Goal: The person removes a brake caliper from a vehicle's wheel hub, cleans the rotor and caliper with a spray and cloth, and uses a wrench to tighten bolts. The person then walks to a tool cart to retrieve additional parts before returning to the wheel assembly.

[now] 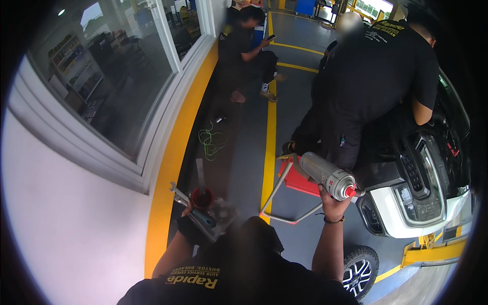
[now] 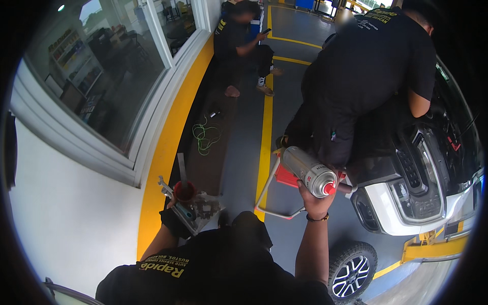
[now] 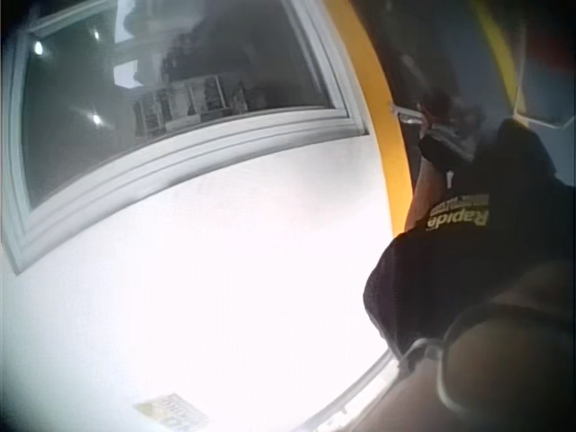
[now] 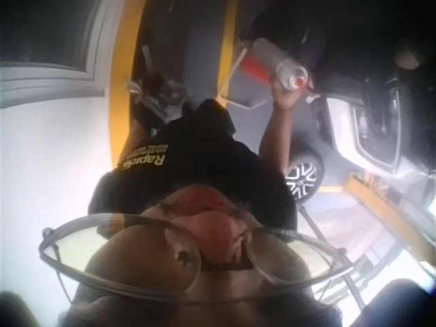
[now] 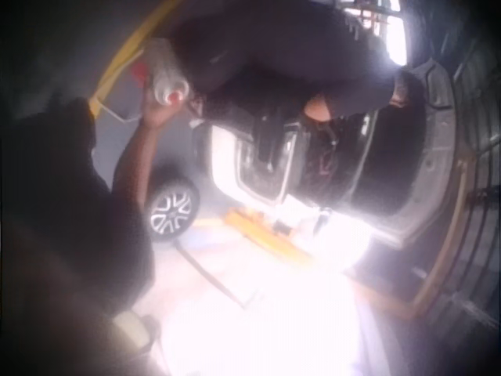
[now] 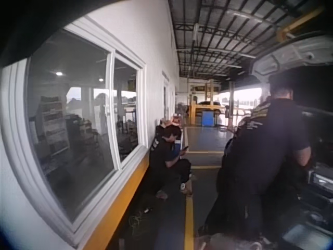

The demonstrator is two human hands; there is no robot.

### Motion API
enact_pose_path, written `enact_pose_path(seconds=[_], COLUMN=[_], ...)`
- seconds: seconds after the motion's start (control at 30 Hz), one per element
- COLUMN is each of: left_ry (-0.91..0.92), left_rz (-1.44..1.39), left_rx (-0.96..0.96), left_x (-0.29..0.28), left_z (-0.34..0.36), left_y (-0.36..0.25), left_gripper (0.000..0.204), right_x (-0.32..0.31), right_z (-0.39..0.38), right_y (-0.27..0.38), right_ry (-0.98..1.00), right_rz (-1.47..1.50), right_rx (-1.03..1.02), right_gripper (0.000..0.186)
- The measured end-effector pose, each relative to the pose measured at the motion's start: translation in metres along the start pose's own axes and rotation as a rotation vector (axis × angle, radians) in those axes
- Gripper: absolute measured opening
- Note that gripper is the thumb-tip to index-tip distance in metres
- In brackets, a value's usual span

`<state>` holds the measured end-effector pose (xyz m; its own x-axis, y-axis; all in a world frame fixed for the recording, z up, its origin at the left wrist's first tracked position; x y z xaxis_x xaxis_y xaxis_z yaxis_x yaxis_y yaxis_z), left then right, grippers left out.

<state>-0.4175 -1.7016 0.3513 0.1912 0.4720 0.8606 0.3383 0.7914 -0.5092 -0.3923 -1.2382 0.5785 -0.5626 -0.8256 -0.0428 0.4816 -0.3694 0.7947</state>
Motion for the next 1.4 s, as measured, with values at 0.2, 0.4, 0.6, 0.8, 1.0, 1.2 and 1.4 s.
enact_pose_path(seconds=[0.2, 0.4, 0.6, 0.8, 1.0, 1.2, 1.4], left_ry=[-0.121, 0.006, 0.053, 0.095, 0.323, 0.071, 0.098], left_rz=[0.112, 0.164, 0.209, 0.221, 0.203, 0.319, 0.411], left_rx=[-0.123, -0.264, -0.411, -0.565, -0.696, -0.886, -1.049], left_x=[0.013, 0.048, 0.068, 0.055, 0.006, 0.084, 0.106], left_z=[0.182, 0.365, 0.481, 0.590, 0.725, 0.816, 0.945], left_y=[-0.047, -0.050, -0.049, -0.039, -0.014, -0.044, -0.022], left_gripper=[0.108, 0.092, 0.077, 0.062, 0.048, 0.054, 0.048], right_x=[0.034, 0.048, 0.053, 0.053, 0.133, 0.192, 0.224], right_z=[0.041, 0.046, 0.050, 0.059, 0.057, 0.177, 0.314], right_y=[-0.083, -0.096, -0.108, -0.114, -0.174, -0.233, -0.312], right_ry=[0.163, 0.307, 0.275, 0.074, -0.879, -0.576, -0.429], right_rz=[-0.301, -0.366, -0.526, -0.471, 0.709, -0.198, -0.618], right_rx=[0.163, 0.309, 0.374, 0.548, 1.306, 1.031, 0.819], right_gripper=[0.081, 0.081, 0.081, 0.084, 0.043, 0.047, 0.052])
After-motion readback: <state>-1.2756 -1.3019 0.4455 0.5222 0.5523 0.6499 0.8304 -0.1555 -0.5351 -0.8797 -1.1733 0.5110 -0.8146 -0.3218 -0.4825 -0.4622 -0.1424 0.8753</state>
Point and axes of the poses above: each hand's wrist, its own z-axis towards the middle knuckle, its own x-axis out of the palm, y = z × x, the point moved 7 cm from there along z, towards the middle knuckle, and after that the axes turned 7 degrees about z, right-handed, at the moved point
